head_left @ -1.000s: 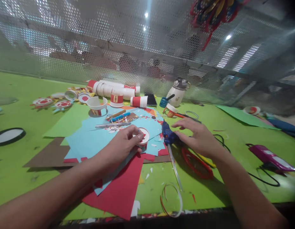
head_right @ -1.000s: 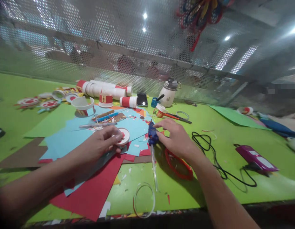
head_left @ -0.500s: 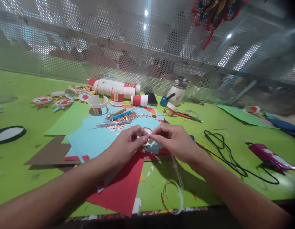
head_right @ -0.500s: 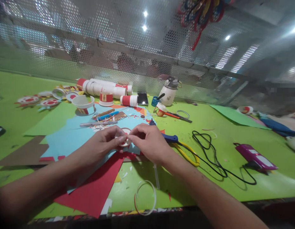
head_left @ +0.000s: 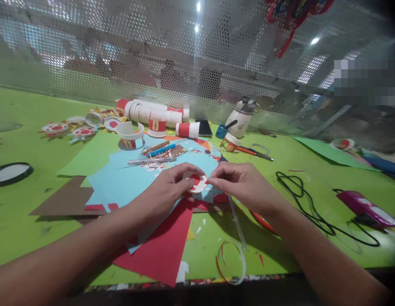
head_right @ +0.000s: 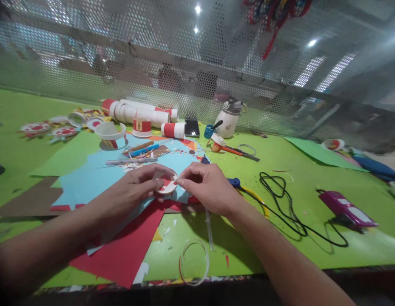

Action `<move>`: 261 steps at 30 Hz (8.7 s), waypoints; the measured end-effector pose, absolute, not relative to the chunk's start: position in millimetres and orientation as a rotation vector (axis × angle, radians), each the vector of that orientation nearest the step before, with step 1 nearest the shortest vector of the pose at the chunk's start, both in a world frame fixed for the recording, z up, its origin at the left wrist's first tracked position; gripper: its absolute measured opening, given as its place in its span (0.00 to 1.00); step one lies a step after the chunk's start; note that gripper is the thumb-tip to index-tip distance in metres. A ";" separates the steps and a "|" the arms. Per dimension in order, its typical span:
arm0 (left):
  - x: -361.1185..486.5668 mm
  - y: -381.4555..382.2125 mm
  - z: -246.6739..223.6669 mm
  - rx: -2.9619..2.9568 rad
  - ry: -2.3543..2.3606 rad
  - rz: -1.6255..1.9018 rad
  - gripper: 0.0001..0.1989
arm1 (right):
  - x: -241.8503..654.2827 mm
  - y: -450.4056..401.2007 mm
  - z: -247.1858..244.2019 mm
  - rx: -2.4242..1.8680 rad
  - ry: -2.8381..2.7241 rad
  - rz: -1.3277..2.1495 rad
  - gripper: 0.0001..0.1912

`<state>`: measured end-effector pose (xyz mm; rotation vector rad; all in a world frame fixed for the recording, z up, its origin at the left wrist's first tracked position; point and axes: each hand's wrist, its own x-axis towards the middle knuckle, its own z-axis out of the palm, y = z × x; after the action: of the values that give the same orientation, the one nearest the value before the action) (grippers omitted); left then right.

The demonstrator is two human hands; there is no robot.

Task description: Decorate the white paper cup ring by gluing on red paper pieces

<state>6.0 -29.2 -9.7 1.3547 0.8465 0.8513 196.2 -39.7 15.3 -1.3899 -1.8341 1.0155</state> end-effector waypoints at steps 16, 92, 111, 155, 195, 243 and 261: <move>11.7 -30.4 -8.8 1.301 0.949 0.763 0.29 | 192.6 -34.9 7.1 -1.386 -2.064 0.910 0.06; 12.7 -27.4 -14.5 1.199 0.961 0.760 0.29 | 193.9 -46.2 -3.7 -1.163 -2.445 0.198 0.10; 13.5 -26.4 -19.8 1.156 0.948 0.804 0.28 | 193.9 -46.1 -7.8 -1.152 -2.408 0.234 0.11; 8.0 -24.2 -21.5 1.185 0.943 0.807 0.28 | 192.8 -49.9 -4.9 -1.144 -2.446 0.320 0.13; 5.1 -22.2 -22.3 1.228 0.928 0.787 0.30 | 199.2 -44.5 -8.1 -1.042 -2.463 0.255 0.13; 4.2 -20.4 -23.1 1.060 0.786 0.883 0.16 | 198.0 -49.4 -4.6 -0.979 -2.375 0.086 0.12; 3.6 -17.8 -24.4 1.086 0.794 0.866 0.15 | 195.9 -49.0 -2.4 -0.984 -2.304 0.060 0.13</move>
<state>3.6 -17.8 -24.4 1.0856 0.7943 0.8658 195.9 -49.0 -2.4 -0.9841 -2.3045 0.0602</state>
